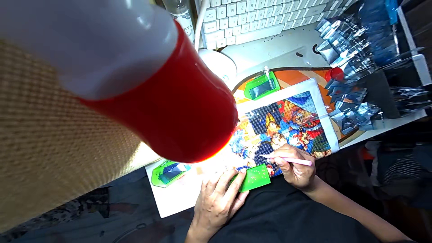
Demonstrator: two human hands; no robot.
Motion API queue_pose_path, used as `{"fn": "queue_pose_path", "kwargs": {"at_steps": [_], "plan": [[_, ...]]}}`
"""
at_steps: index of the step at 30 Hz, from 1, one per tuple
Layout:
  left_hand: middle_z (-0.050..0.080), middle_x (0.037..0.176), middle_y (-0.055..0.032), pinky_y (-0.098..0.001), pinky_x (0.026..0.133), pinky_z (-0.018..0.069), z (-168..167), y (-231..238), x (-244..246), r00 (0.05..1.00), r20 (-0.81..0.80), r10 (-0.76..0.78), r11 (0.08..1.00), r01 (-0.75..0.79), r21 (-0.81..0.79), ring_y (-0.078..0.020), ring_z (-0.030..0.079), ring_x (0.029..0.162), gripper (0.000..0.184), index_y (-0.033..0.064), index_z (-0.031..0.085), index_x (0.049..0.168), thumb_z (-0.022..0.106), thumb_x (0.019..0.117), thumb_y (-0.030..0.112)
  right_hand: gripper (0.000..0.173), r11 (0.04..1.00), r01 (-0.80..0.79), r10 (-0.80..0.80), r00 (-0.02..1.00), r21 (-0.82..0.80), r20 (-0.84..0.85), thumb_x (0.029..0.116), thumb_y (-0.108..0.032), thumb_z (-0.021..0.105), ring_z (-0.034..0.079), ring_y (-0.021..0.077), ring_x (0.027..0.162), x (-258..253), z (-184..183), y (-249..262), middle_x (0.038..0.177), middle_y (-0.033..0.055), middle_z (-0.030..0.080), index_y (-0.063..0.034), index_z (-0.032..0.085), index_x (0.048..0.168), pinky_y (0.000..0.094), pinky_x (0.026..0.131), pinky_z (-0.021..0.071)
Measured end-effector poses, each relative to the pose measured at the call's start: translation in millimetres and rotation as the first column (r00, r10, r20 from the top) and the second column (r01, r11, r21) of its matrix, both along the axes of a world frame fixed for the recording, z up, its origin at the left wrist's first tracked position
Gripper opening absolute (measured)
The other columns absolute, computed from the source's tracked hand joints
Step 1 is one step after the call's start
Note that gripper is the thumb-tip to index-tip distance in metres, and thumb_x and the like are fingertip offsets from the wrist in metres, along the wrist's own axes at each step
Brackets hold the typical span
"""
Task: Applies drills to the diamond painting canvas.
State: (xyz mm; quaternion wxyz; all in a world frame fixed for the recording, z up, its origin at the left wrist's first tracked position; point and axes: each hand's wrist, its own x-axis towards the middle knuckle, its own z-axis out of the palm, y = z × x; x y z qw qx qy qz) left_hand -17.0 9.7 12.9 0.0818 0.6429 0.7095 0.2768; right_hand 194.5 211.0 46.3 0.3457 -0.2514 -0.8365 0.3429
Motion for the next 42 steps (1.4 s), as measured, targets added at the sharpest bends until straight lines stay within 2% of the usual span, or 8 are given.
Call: {"fn": "queue_pose_path", "kwargs": {"at_steps": [7,20,25,37,42], "plan": [[0.068,0.13,0.0074,-0.0352,0.095,0.0466,0,2,0,1.0,0.001,0.021,1.0,-0.021,-0.002,-0.0124,0.061,0.114,0.049,0.0342,0.071,0.131,0.073,0.0852,0.053,0.03,1.0,-0.007,0.006,1.0,-0.019,-0.008,0.1045,-0.029,0.055,0.072,0.0104,0.096,-1,-1,0,0.094,0.0048,0.074,-0.0046,0.072,0.101,0.025,0.09,0.0586],[0.068,0.13,0.0066,-0.0353,0.095,0.0477,-4,1,1,0.998,-0.013,0.057,0.998,-0.057,0.0,-0.0134,0.062,0.114,0.051,0.0337,0.071,0.13,0.072,0.0843,0.055,0.029,0.999,0.038,-0.038,0.999,-0.025,-0.014,0.1039,-0.028,0.055,0.071,0.0085,0.092,2,0,2,0.093,0.0035,0.073,-0.005,0.072,0.1,0.024,0.085,0.0593],[0.068,0.13,0.007,-0.0347,0.094,0.0479,-3,2,2,0.998,-0.014,0.06,0.998,-0.06,-0.008,-0.0133,0.062,0.113,0.051,0.0344,0.071,0.13,0.073,0.0842,0.056,0.027,0.999,0.015,-0.015,1.0,-0.029,0.001,0.1029,-0.027,0.058,0.072,0.0095,0.095,-1,4,2,0.095,0.0038,0.074,-0.0049,0.073,0.101,0.0245,0.088,0.0593],[0.066,0.133,0.0069,-0.0382,0.095,0.0463,0,6,7,0.994,-0.029,0.101,0.994,-0.102,-0.025,-0.0145,0.06,0.115,0.05,0.0373,0.07,0.131,0.071,0.0847,0.057,0.026,0.996,-0.04,0.038,0.999,-0.079,-0.027,0.1021,-0.026,0.059,0.073,0.0112,0.092,-7,6,0,0.094,0.0041,0.075,-0.0048,0.073,0.099,0.0261,0.086,0.0612],[0.067,0.132,0.0083,-0.0382,0.096,0.0456,0,6,7,0.996,-0.016,0.092,0.996,-0.092,-0.018,-0.0139,0.06,0.115,0.05,0.0367,0.071,0.13,0.071,0.0849,0.057,0.024,0.992,-0.092,0.091,0.996,-0.09,-0.02,0.1013,-0.024,0.062,0.073,0.0113,0.097,-14,9,-1,0.098,0.0051,0.076,-0.0041,0.074,0.101,0.0261,0.09,0.0601]]}}
